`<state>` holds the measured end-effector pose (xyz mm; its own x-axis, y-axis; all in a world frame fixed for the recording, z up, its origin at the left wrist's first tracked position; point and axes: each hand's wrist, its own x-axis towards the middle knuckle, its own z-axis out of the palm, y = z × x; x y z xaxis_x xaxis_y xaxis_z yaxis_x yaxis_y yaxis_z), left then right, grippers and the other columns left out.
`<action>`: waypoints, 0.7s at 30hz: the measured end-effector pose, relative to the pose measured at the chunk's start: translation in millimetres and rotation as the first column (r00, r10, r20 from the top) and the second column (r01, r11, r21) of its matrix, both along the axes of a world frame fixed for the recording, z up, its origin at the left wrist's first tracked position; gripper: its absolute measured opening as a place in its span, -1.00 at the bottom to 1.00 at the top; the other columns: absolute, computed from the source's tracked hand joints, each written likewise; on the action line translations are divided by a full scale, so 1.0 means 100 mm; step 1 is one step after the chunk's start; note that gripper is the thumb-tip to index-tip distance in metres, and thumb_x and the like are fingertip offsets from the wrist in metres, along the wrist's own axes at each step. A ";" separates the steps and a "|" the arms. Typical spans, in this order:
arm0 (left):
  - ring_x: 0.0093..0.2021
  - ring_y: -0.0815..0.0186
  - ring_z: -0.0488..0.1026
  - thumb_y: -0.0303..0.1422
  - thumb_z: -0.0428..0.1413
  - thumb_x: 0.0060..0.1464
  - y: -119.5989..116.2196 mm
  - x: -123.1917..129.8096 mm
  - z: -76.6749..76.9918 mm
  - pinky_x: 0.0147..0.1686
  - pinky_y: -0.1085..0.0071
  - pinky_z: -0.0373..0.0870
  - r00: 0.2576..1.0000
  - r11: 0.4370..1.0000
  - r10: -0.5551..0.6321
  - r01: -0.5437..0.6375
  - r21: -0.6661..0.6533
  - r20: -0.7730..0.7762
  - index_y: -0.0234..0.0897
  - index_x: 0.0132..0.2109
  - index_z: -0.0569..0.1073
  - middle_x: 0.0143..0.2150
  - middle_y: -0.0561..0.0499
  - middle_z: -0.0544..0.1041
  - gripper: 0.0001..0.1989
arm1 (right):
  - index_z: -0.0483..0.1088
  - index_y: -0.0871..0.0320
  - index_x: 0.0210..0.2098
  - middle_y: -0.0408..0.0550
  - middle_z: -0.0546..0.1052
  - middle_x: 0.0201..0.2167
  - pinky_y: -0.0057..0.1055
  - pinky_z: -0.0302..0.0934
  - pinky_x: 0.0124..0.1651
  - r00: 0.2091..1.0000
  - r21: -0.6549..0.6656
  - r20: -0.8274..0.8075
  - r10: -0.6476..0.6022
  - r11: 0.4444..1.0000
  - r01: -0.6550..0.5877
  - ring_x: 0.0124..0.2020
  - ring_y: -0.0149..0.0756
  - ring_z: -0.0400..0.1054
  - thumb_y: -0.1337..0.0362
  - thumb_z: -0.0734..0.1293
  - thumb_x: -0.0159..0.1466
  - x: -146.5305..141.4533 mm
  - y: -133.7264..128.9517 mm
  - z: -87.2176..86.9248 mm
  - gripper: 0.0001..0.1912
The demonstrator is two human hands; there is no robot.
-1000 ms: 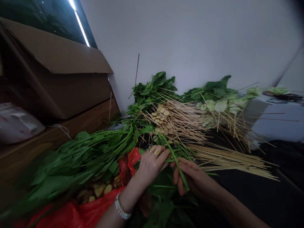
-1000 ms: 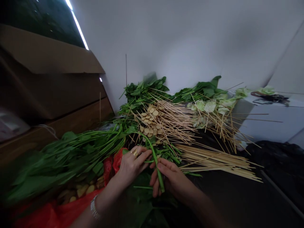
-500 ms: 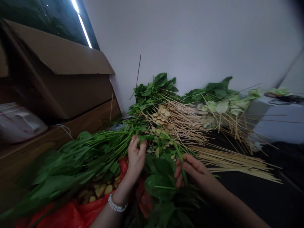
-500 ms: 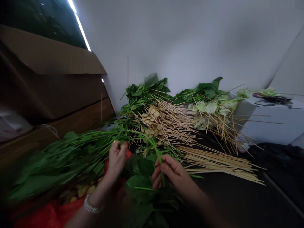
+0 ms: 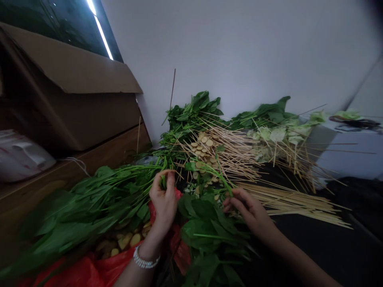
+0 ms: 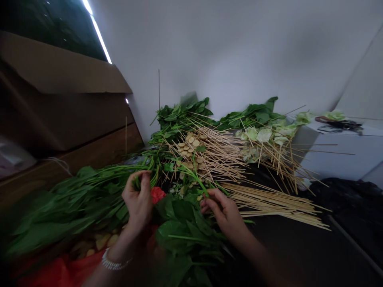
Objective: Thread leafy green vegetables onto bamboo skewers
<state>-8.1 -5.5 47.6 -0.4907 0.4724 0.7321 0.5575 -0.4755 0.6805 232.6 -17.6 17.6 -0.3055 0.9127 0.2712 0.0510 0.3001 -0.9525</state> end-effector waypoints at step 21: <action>-0.16 0.34 0.48 -0.50 0.17 0.14 -0.15 0.19 -0.17 -0.25 0.47 0.45 0.644 0.981 -0.063 0.179 0.070 -0.762 -0.07 0.13 0.44 -0.08 -0.05 0.47 -0.58 | 0.47 0.06 -0.05 0.03 0.61 -0.17 -0.19 0.30 -0.07 0.879 0.566 0.338 -0.335 0.819 0.094 -0.14 -0.12 0.49 0.24 0.23 0.37 0.04 0.01 -0.22 -0.76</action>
